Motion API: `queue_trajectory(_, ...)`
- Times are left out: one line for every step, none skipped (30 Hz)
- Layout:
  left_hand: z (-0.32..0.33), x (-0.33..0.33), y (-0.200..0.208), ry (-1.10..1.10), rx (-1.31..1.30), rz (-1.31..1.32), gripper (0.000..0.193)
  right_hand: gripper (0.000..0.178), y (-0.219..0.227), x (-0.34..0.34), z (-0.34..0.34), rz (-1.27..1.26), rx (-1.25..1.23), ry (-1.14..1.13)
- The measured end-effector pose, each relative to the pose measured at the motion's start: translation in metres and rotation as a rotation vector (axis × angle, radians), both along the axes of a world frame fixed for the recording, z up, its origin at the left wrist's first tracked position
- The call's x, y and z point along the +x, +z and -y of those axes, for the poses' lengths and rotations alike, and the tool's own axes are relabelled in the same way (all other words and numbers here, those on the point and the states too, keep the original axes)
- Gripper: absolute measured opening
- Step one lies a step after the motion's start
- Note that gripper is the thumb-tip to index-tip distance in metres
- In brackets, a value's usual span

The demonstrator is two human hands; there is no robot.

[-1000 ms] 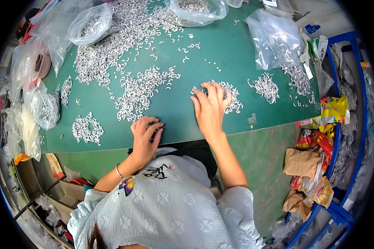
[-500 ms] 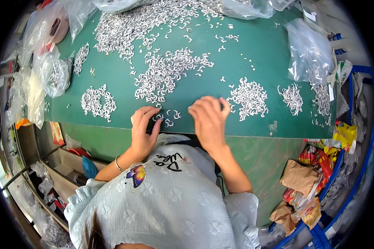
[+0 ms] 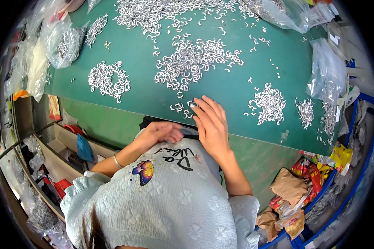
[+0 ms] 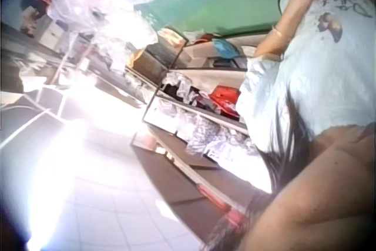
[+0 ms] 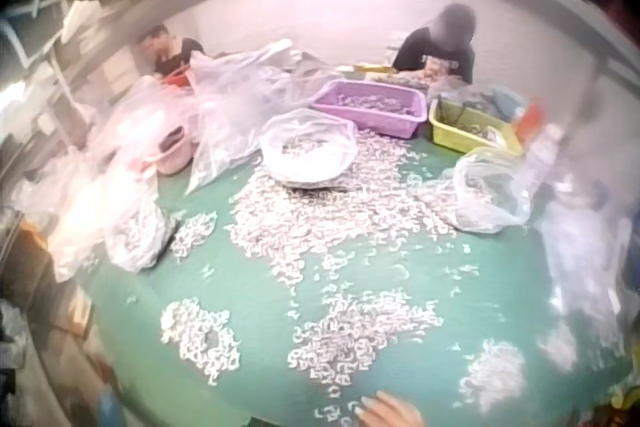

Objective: The person sorts through a pile of silver metal parts on a workbench, picking up individual pieces to place them into a clear plastic bag and moving other pieces into separate groups by hand.

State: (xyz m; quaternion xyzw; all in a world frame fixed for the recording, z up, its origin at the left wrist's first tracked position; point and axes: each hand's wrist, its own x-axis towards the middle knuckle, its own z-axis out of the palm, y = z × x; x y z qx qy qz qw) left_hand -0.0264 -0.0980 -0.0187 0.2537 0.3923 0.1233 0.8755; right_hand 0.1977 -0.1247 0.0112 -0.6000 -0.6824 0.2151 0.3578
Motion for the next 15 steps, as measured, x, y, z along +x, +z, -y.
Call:
queue_trajectory(-0.003, 0.003, -0.008, 0.115, -0.185, 0.098, 0.038, 0.030, -0.001, -0.001, 0.001, -0.024, -0.002, 0.007)
queue_trajectory(-0.008, 0.006, -0.013, 0.084, -0.205, 0.225, 0.051, 0.030, 0.001, -0.004, 0.001, -0.092, -0.033, -0.005)
queue_trajectory(-0.010, 0.010, -0.019, 0.100, -0.300, 0.290, 0.052, 0.030, 0.002, -0.007, 0.000, -0.060, -0.041, 0.021)
queue_trajectory(-0.011, 0.016, -0.026, 0.113, -0.393, 0.356, 0.053, 0.031, 0.002, -0.010, -0.001, -0.026, -0.048, 0.044)
queue_trajectory(-0.011, 0.020, -0.033, 0.125, -0.485, 0.421, 0.055, 0.031, 0.002, -0.012, -0.003, 0.005, -0.053, 0.067)
queue_trajectory(-0.011, 0.023, -0.040, 0.125, -0.447, 0.448, 0.059, 0.032, 0.000, -0.014, -0.001, 0.035, -0.050, 0.115)
queue_trajectory(-0.012, 0.026, -0.043, 0.147, -0.471, 0.538, 0.061, 0.032, -0.003, -0.015, 0.003, 0.014, -0.056, 0.120)
queue_trajectory(-0.013, 0.028, -0.045, 0.169, -0.493, 0.629, 0.062, 0.032, -0.005, -0.016, 0.007, -0.007, -0.061, 0.126)
queue_trajectory(-0.013, 0.030, -0.046, 0.192, -0.515, 0.719, 0.064, 0.032, -0.006, -0.017, 0.009, -0.027, -0.067, 0.133)
queue_trajectory(-0.013, 0.032, -0.043, 0.158, -0.494, 0.628, 0.068, 0.031, -0.006, -0.018, 0.009, -0.066, -0.061, 0.103)
queue_trajectory(-0.013, 0.033, -0.044, 0.144, -0.495, 0.653, 0.069, 0.031, -0.007, -0.019, 0.007, -0.063, -0.037, 0.081)
queue_trajectory(-0.013, 0.033, -0.046, 0.129, -0.497, 0.678, 0.070, 0.031, -0.007, -0.020, 0.004, -0.061, -0.013, 0.060)
queue_trajectory(-0.013, 0.033, -0.047, 0.114, -0.499, 0.703, 0.070, 0.031, -0.006, -0.021, 0.001, -0.059, 0.010, 0.039)
queue_trajectory(-0.013, 0.032, -0.047, 0.099, -0.482, 0.656, 0.073, 0.030, -0.003, -0.023, -0.002, -0.044, 0.007, 0.052)
queue_trajectory(-0.012, 0.032, -0.048, 0.101, -0.498, 0.641, 0.073, 0.030, -0.004, -0.023, -0.001, -0.020, 0.004, 0.086)
